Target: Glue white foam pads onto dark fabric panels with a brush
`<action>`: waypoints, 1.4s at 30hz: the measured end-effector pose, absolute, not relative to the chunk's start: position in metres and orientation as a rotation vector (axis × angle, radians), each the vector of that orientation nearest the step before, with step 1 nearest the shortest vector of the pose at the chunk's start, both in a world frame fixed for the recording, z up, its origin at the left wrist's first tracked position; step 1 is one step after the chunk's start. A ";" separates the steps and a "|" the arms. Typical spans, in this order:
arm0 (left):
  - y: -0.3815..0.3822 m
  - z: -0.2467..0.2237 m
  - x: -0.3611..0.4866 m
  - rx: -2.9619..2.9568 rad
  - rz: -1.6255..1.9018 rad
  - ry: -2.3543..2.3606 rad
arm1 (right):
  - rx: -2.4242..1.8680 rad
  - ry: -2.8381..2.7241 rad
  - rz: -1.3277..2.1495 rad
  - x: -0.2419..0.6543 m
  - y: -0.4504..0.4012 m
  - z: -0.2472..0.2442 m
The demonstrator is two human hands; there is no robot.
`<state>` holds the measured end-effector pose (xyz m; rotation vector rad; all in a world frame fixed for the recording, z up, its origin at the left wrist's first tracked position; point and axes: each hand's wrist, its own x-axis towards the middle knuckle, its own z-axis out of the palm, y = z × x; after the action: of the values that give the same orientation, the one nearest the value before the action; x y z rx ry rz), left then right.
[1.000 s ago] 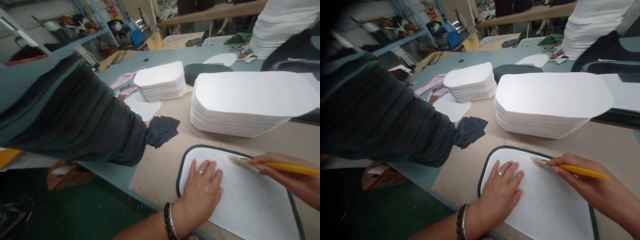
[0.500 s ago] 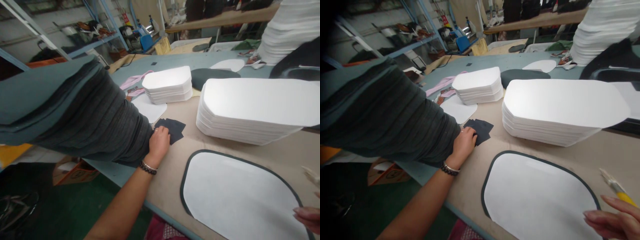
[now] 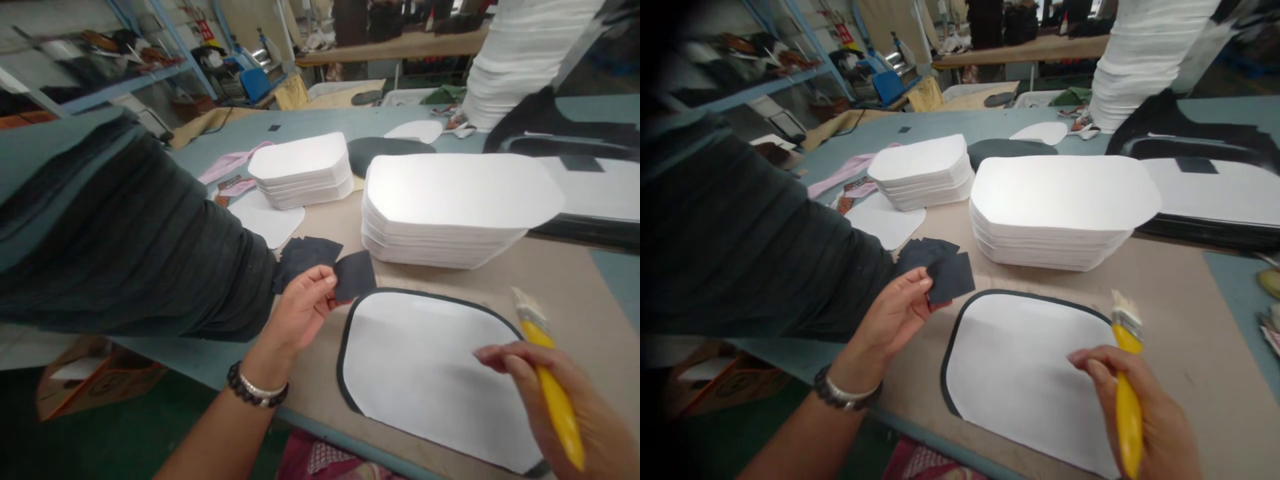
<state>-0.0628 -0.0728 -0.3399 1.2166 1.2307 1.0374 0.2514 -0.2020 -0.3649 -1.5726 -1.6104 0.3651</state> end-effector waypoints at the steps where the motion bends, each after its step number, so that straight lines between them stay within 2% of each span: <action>1: -0.083 -0.339 -0.048 1.038 1.004 1.064 | -1.561 -1.558 0.402 0.239 -0.198 -0.360; 5: -0.117 -0.346 0.001 0.645 0.822 0.728 | -1.430 -1.433 0.575 0.206 -0.186 -0.356; 13: -0.134 -0.369 0.032 0.616 0.669 0.812 | -1.621 -1.294 0.556 0.205 -0.198 -0.384; 20: -0.100 -0.381 0.054 1.423 0.495 1.257 | -1.796 -1.332 0.486 0.215 -0.170 -0.389; 26: -0.076 -0.375 0.065 1.821 0.433 1.530 | -1.972 -1.451 0.358 0.215 -0.146 -0.396; 42: -0.080 -0.375 0.075 2.292 0.040 1.801 | -2.143 -1.633 0.115 0.211 -0.140 -0.409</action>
<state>0.0755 -0.0803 -0.3748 2.2924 1.8015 0.0400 0.2113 -0.1404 -0.4086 -2.1429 -1.6327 0.1152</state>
